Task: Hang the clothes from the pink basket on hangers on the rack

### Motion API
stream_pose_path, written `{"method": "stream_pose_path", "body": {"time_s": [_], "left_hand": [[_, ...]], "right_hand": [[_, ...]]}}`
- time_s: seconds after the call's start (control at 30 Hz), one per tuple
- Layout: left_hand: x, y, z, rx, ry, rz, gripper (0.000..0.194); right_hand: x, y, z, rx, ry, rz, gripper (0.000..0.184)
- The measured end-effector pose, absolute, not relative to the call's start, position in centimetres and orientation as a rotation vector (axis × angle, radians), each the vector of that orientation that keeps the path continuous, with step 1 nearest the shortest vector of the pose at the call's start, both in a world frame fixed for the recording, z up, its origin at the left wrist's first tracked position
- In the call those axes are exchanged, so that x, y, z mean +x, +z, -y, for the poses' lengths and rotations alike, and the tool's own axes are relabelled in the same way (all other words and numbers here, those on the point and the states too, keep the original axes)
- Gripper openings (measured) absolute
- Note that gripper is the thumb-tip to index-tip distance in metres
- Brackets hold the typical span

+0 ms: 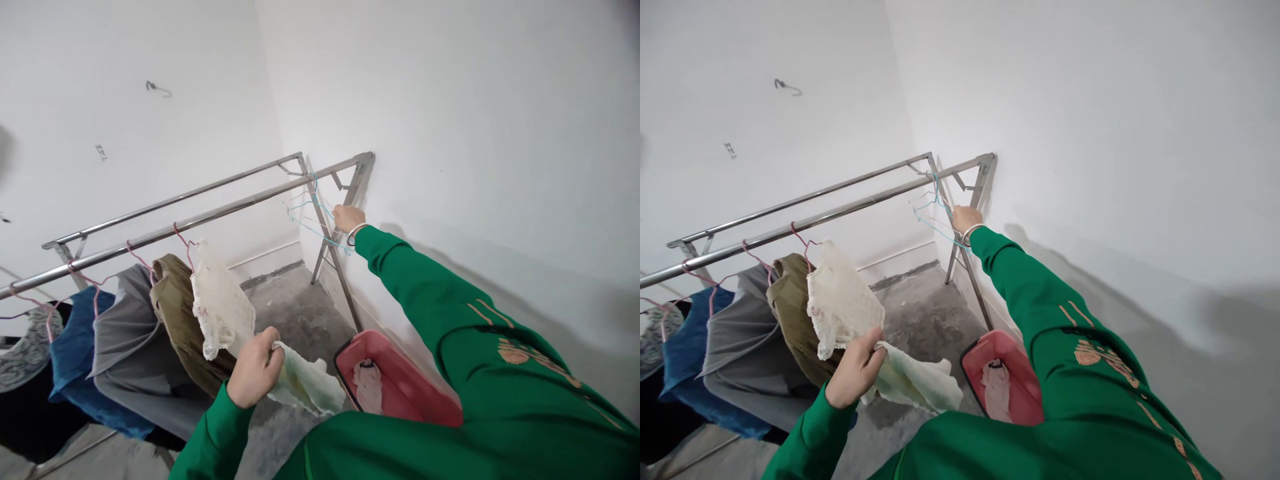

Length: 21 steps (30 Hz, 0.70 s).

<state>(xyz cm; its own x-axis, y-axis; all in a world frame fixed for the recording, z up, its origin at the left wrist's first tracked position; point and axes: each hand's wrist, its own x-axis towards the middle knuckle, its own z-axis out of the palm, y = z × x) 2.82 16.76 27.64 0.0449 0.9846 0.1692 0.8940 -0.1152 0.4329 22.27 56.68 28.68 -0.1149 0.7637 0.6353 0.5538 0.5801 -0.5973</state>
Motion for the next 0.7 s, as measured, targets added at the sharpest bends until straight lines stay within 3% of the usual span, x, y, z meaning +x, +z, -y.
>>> {"method": "stream_pose_path", "body": {"time_s": [0.2, 0.33, 0.53, 0.7], "left_hand": [[2.9, 27.0, -17.2, 2.188, 0.513, -2.067, 0.019], [2.8, 27.2, -17.7, 2.106, 0.643, -2.077, 0.009], [2.4, 27.8, -19.6, 1.81, 1.079, -1.937, 0.028], [3.1, 26.5, -21.2, 1.698, 1.214, -1.788, 0.04]], "right_hand": [[22.2, 29.4, -55.2, -0.989, 0.425, 1.807, 0.034], [23.2, 24.6, -47.2, -0.867, 0.611, 1.808, 0.034], [22.1, 16.0, -30.4, -0.66, 1.496, 1.67, 0.042], [19.5, 15.2, -24.0, -0.71, 1.542, 1.664, 0.05]]}}
